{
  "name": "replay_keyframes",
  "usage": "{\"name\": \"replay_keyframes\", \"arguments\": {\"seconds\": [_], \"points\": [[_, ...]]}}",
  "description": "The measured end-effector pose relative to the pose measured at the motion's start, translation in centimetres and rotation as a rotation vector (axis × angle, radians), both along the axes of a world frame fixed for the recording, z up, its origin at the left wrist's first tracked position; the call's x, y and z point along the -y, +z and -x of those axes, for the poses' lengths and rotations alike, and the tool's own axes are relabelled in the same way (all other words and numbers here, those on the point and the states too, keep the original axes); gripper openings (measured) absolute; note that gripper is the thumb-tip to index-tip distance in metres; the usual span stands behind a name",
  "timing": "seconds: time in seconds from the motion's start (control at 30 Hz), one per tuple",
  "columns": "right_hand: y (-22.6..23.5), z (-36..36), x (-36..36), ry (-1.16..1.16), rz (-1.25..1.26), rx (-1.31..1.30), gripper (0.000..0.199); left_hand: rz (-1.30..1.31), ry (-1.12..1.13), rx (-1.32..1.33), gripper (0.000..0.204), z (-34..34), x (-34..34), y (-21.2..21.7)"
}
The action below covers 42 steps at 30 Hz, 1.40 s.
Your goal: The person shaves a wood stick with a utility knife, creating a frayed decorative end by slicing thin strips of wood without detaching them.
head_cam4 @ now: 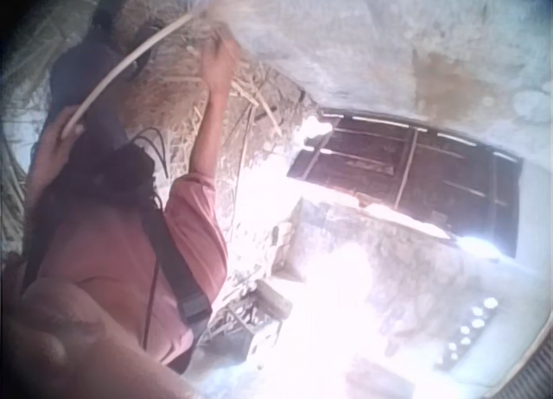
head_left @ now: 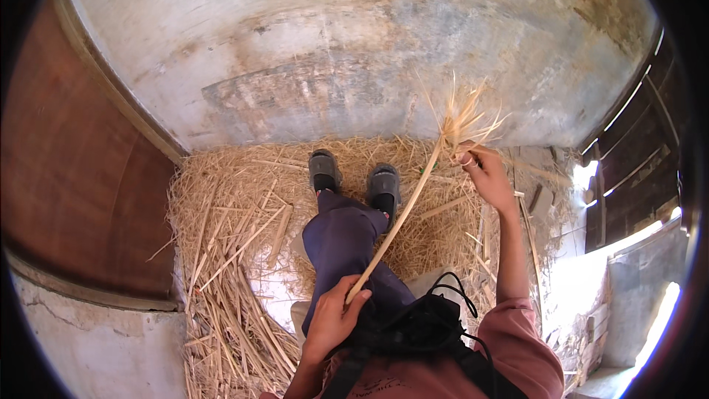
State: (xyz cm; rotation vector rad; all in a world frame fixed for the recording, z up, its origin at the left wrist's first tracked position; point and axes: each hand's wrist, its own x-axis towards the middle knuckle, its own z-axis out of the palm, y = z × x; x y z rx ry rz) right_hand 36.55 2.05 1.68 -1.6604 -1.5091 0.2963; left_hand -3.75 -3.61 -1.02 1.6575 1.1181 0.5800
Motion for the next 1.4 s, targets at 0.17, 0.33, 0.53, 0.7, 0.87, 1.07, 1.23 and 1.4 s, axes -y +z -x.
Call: {"name": "replay_keyframes", "arguments": {"seconds": [0.17, 0.33, 0.53, 0.7, 0.87, 1.07, 1.23, 1.4], "points": [[2.2, -0.3, 0.7, -0.015, 0.211, 0.040, 0.042, -0.004, -0.047, 0.103, 0.024, 0.7, -0.7, -3.6], [3.2, 4.9, 2.9, -0.038, 0.232, 0.040, 0.034, 0.365, 0.064, 0.391, 0.031, 0.0, -2.1, -4.1], [-1.2, 8.2, 4.1, 0.140, -0.037, 0.117, 0.032, 0.561, -0.108, 0.595, 0.032, -1.2, -4.6, -2.2], [-1.3, 11.6, 5.1, 0.245, -0.131, 0.186, 0.032, 0.342, -0.101, 0.515, 0.046, -2.8, -4.3, -0.9], [-0.9, 13.5, 5.8, 0.324, -0.121, 0.349, 0.031, 0.191, -0.063, 0.516, 0.064, -4.3, -3.8, -1.0], [-1.6, 14.3, 5.8, 0.356, -0.183, 0.439, 0.031, 0.164, -0.003, 0.536, 0.061, -5.5, -3.5, -0.4], [-1.2, 14.5, 6.0, 0.313, -0.195, 0.489, 0.031, 0.019, 0.025, 0.435, 0.053, -5.6, -3.3, -0.4], [-0.8, 13.5, 5.0, 0.184, -0.229, 0.446, 0.030, 0.030, 0.018, 0.293, 0.050, -5.4, -3.0, 0.7]]}}
